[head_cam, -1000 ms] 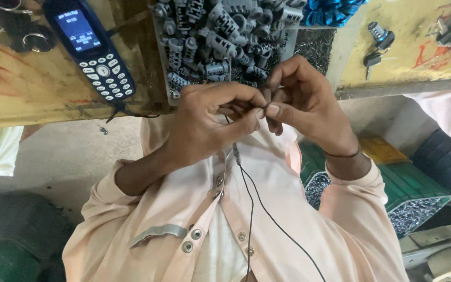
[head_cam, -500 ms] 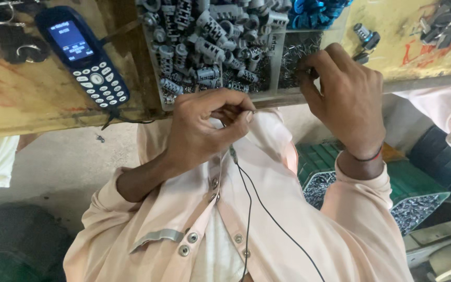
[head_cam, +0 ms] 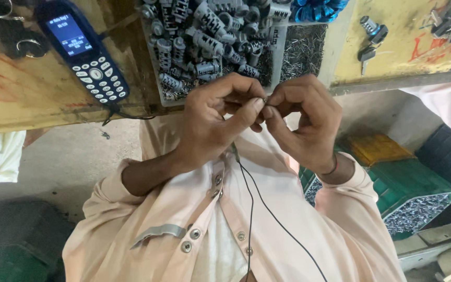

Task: The person sits at a workbench and repeatedly picks gray cylindrical housings from a tray, inserts small metal pins into each housing by hand, and places the assembled housings back into the tray. A mobile phone rests on the bench beside the tray throughout.

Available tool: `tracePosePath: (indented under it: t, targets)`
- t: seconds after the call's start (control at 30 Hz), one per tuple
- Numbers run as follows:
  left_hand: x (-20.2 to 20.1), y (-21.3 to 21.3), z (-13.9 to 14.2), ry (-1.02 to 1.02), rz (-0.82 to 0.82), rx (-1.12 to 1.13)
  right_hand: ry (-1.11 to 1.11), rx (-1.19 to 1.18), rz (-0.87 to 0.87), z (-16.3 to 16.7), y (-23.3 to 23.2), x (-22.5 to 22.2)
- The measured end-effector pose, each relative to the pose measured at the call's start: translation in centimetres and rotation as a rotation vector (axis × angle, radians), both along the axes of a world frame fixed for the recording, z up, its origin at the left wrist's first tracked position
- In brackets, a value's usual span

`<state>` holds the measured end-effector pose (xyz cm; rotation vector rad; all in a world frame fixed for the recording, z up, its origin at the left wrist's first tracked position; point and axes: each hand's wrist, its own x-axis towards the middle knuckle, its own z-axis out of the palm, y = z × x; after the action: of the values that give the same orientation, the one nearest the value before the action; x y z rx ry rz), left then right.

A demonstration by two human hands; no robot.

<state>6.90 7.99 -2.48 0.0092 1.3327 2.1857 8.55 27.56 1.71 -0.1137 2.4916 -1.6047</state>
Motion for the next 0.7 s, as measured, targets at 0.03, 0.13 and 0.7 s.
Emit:
tracePosePath:
  t: [0.03,0.13,0.7]
  targets:
    - [0.1,-0.1,0.0,-0.096,0.004,0.094,-0.006,-0.012,0.004,-0.3,0.0,0.4]
    - [0.3,-0.7,0.1,-0.074,-0.04,0.011,-0.034,-0.036,0.043,-1.0,0.7,1.2]
    - [0.9,-2.2,-0.2,0.236,0.026,-0.125,0.008,0.013,0.11,-0.9,0.2,1.2]
